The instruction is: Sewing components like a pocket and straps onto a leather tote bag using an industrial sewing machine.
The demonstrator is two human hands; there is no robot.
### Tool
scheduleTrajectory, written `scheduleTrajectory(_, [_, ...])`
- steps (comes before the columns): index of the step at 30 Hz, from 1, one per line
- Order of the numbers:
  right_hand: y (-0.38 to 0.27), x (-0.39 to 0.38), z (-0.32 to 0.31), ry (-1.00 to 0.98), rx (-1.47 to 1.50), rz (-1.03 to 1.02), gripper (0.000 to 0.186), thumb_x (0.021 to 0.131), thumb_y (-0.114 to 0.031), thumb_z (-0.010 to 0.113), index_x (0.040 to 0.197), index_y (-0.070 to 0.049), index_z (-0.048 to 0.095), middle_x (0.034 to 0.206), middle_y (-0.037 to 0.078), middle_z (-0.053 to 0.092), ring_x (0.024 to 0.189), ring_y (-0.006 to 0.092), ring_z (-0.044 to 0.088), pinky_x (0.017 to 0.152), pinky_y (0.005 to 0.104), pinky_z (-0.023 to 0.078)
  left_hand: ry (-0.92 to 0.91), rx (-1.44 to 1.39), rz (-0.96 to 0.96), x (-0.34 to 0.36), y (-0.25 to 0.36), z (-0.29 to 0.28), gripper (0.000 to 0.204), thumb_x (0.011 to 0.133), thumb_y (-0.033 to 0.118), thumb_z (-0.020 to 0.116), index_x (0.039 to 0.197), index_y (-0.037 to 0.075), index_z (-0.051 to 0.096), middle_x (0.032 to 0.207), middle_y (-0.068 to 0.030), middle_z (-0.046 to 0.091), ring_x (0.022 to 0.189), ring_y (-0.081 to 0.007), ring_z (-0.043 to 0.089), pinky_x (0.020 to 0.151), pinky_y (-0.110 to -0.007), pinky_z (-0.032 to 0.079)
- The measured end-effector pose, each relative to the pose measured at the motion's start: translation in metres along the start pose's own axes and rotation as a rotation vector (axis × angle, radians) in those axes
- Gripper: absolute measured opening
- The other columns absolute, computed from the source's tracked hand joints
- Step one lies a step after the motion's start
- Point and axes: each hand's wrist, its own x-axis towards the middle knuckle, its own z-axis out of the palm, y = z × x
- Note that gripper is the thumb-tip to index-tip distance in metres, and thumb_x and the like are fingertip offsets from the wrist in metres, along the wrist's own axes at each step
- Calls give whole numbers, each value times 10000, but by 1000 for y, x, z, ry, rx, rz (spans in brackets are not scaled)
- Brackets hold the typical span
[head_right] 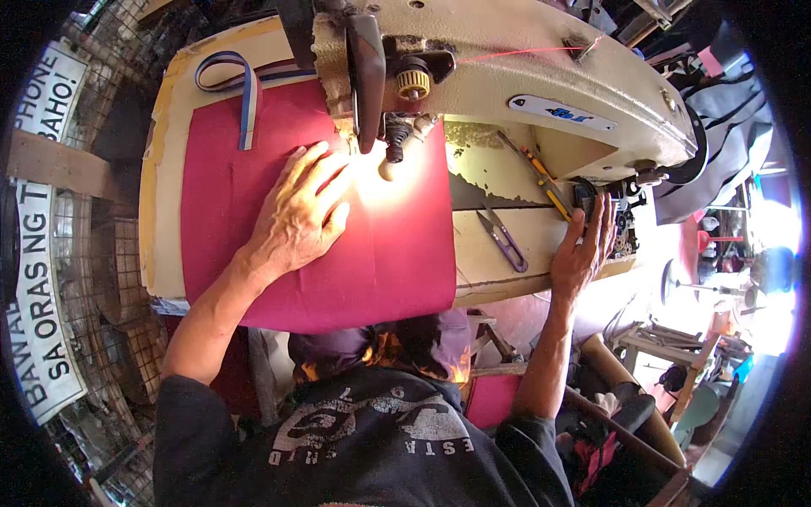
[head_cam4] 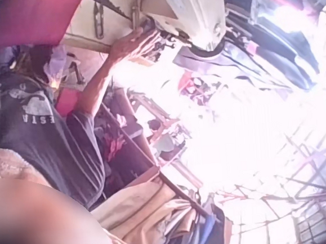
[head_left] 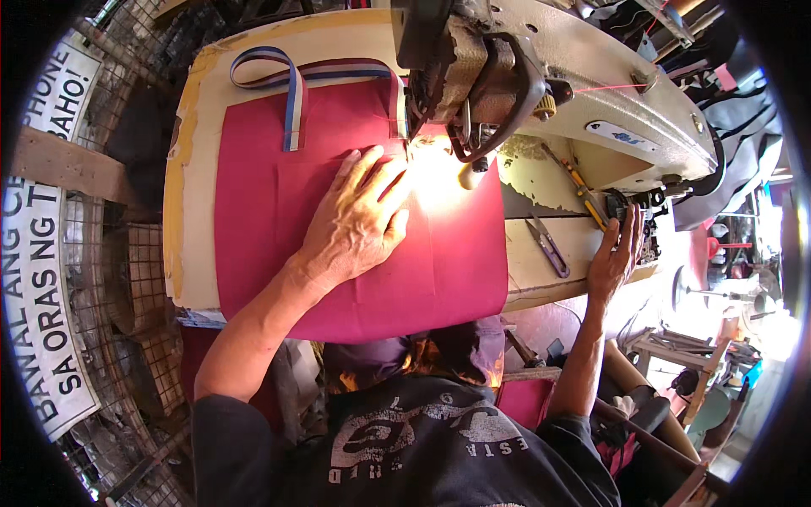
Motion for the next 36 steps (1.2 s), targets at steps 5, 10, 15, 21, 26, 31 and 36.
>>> scheduleTrajectory(5, [-2,-1,1,48,47,0,515,1082,-306,476,1526,-48,443,1586,191,410,1482,355,357,1208,478,270,1,-9,12,-1,0,-1,432,851,115,642,1267,-4,624,1324,-161,570,1342,-361,473,1193,-509,345])
scheduleTrajectory(10, [-4,-4,1,89,94,10,578,1071,-326,492,1568,-59,367,1618,199,345,1517,375,276,1225,517,218,-6,-17,13,-1,0,0,433,852,117,642,1266,-9,622,1329,-164,567,1344,-364,472,1193,-512,346])
scheduleTrajectory(15, [-5,-5,0,85,138,48,586,1075,-333,476,1583,-73,338,1621,209,330,1508,386,291,1212,513,251,5,-12,0,0,-1,2,446,847,112,638,1275,-10,613,1342,-181,559,1342,-370,476,1186,-521,356])
scheduleTrajectory(21, [-5,-5,-1,69,167,58,586,1077,-338,475,1575,-60,341,1612,225,331,1491,390,317,1195,512,281,-1,-7,6,1,-2,1,460,843,114,638,1285,-11,608,1340,-184,559,1341,-374,477,1188,-517,357])
scheduleTrajectory(26, [-4,-6,1,139,160,30,555,1063,-257,523,1554,-44,374,1586,232,367,1463,396,359,1182,512,311,16,-11,19,2,-2,1,455,847,119,647,1280,-16,608,1329,-184,562,1339,-372,478,1188,-509,360])
scheduleTrajectory(31, [-30,-17,-17,265,116,-176,480,987,-60,638,1446,-11,508,1485,224,494,1369,375,491,1097,470,452,-6,-16,25,1,-4,1,417,862,112,648,1254,-25,613,1341,-176,554,1336,-368,478,1183,-496,364])
scheduleTrajectory(36, [-106,-49,-44,-181,415,-435,322,877,17,701,1196,-28,696,1181,152,677,1085,345,659,919,423,551,-13,-20,51,-1,-6,2,437,876,122,652,1283,-29,596,1359,-176,550,1346,-364,471,1175,-492,365])
